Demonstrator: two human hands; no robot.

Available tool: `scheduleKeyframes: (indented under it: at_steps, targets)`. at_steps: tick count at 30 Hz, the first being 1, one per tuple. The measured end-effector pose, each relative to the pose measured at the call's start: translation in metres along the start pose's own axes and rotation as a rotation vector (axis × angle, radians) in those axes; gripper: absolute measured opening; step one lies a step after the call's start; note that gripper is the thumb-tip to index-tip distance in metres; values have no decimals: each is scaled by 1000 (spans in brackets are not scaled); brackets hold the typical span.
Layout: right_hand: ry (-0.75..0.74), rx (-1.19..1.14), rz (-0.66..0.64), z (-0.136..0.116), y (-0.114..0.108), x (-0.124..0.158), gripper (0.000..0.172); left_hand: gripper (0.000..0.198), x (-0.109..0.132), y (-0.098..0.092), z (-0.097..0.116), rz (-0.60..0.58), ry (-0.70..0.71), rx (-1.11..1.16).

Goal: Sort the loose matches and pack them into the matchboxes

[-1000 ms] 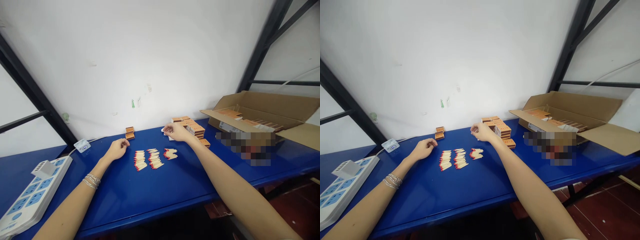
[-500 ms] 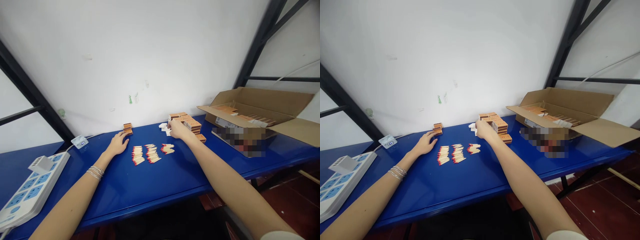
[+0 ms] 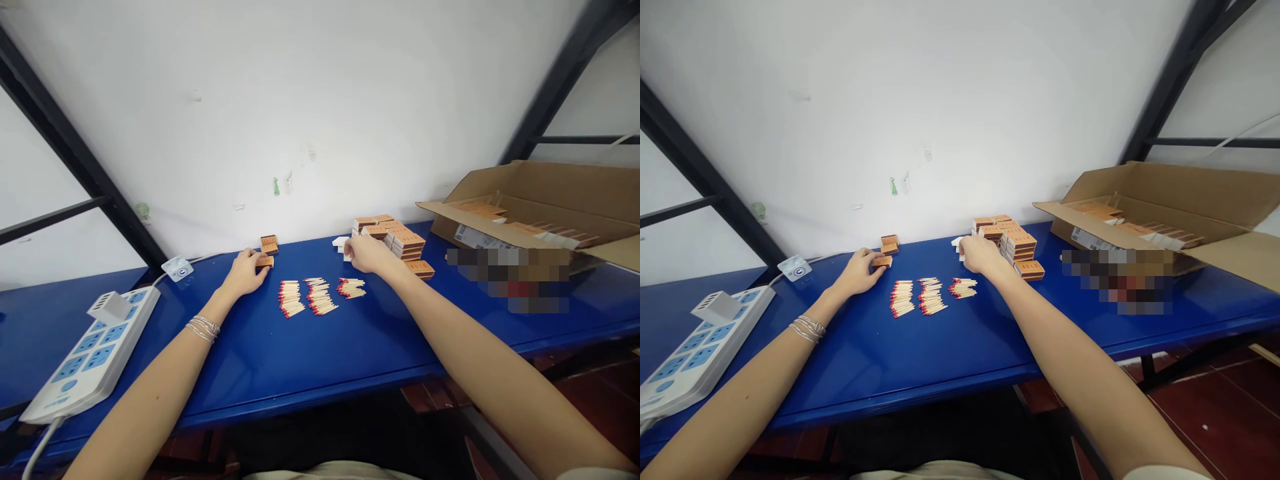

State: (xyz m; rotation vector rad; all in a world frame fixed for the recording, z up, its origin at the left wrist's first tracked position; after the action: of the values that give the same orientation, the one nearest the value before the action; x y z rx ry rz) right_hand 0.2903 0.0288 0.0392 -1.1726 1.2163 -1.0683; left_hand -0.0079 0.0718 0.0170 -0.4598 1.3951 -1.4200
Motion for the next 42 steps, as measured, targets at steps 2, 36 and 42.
scheduleKeyframes:
  at_steps: [2,36,42]
  targets:
    - [-23,-14,21,-3,1,0,33,42,5,-6,11,-35,44,100]
    - [-598,-303,114,-95,10,33,32,29,36,-9,87,-507,269,155]
    - [-621,-23,-41,-120,7,23,48,25,35,-10,86,-515,259,142]
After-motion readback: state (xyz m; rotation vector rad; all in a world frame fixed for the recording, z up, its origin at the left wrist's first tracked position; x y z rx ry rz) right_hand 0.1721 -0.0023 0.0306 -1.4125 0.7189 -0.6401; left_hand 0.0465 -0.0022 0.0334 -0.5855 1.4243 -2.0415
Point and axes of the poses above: each hand's wrist, its own x-axis away from the middle knuckle, its own y-axis out of the palm, z = x × y, the point moved 5 cm from there along -x, towards the middle knuckle, and after that the axes turned 7 degrees about x, right-handed, at the moved point
